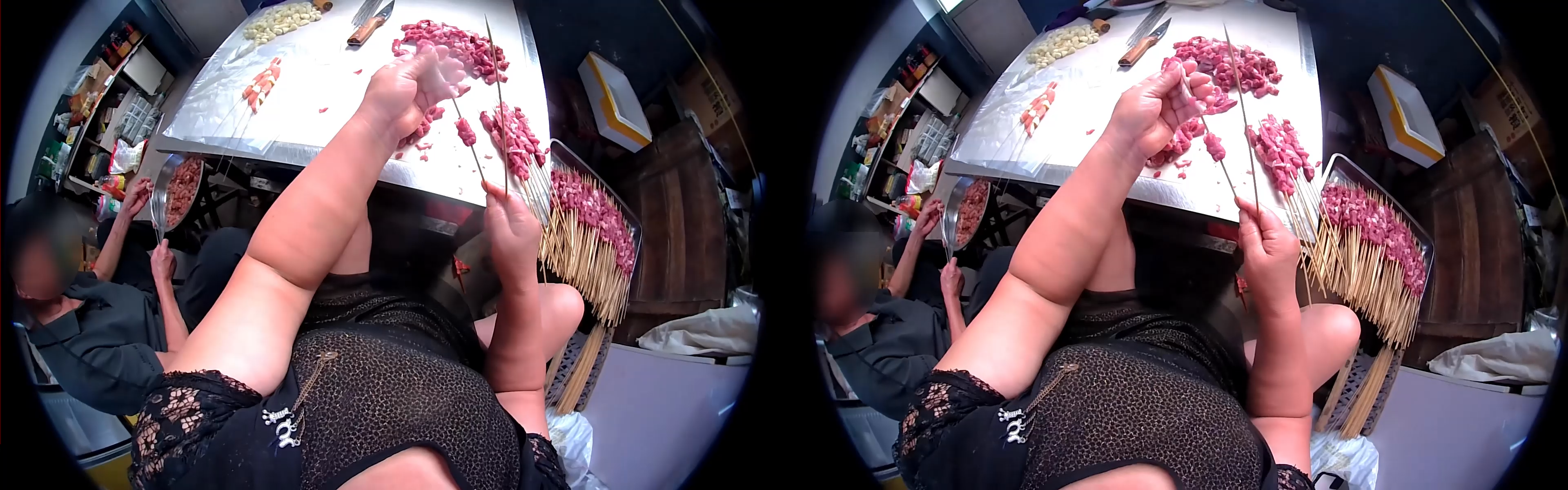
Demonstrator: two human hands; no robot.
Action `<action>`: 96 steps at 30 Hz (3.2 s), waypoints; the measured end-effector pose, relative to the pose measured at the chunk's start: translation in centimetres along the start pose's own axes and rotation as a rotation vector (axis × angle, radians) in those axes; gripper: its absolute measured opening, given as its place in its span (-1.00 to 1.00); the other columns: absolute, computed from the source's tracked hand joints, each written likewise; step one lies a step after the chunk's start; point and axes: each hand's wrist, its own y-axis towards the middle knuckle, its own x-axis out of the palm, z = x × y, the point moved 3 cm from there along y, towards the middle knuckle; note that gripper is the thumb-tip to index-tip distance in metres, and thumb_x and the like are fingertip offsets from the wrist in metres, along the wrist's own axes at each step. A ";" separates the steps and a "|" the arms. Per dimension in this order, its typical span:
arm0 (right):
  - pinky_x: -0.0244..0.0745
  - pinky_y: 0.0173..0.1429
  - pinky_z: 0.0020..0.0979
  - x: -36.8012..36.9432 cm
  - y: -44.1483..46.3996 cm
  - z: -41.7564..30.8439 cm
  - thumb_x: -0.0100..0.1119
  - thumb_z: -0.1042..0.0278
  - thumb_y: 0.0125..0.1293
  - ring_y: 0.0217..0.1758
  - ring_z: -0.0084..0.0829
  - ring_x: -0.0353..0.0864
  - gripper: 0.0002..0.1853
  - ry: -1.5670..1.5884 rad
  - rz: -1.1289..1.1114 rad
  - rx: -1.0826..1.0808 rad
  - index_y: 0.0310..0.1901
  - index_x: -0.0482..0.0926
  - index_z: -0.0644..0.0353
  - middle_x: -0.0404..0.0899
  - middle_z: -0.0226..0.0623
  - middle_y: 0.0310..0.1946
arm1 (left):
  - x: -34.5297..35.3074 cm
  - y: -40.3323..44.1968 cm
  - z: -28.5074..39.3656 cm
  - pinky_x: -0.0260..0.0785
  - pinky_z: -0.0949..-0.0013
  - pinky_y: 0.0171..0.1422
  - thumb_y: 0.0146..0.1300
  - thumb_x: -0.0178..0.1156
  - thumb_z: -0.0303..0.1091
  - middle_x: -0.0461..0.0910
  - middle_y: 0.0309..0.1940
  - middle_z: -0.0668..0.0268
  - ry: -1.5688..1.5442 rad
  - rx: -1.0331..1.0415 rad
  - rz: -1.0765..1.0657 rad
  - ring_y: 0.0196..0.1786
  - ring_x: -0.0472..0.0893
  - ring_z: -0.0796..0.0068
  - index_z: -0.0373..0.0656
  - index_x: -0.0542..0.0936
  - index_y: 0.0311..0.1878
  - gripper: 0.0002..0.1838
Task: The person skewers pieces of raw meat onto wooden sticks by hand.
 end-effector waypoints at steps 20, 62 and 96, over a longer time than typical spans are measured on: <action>0.35 -0.38 -0.58 -1.8 -0.4 -0.6 0.13 0.46 0.29 -0.51 -0.69 0.39 -0.80 -0.264 0.026 -0.157 -0.08 0.62 0.26 0.49 -0.40 -0.59 | 0.4 -0.6 0.2 0.50 0.52 -0.34 0.34 0.11 -0.17 0.63 -0.29 0.18 0.446 0.110 -0.078 -0.28 0.64 0.51 -0.27 0.54 -0.11 -0.68; 0.28 -0.38 -0.63 0.2 -0.8 -0.9 0.15 0.48 0.28 -0.50 -0.74 0.30 -0.75 0.014 0.110 -0.074 -0.01 0.62 0.22 0.42 -0.56 -0.56 | 1.9 -0.6 1.9 0.54 0.34 -0.10 0.43 -0.08 -0.25 0.58 -0.13 -0.03 0.326 0.141 -0.146 -0.07 0.63 0.23 -0.35 0.43 -0.06 -0.70; 0.17 -0.47 -0.69 1.5 -1.2 0.0 0.09 0.49 0.32 -0.56 -0.77 0.23 -0.74 0.258 0.029 0.074 0.03 0.57 0.29 0.38 -0.59 -0.57 | 1.0 -0.6 0.1 0.53 0.51 -0.27 0.35 0.09 -0.35 0.61 -0.29 0.21 0.424 0.430 -0.084 -0.30 0.60 0.56 -0.33 0.55 -0.06 -0.76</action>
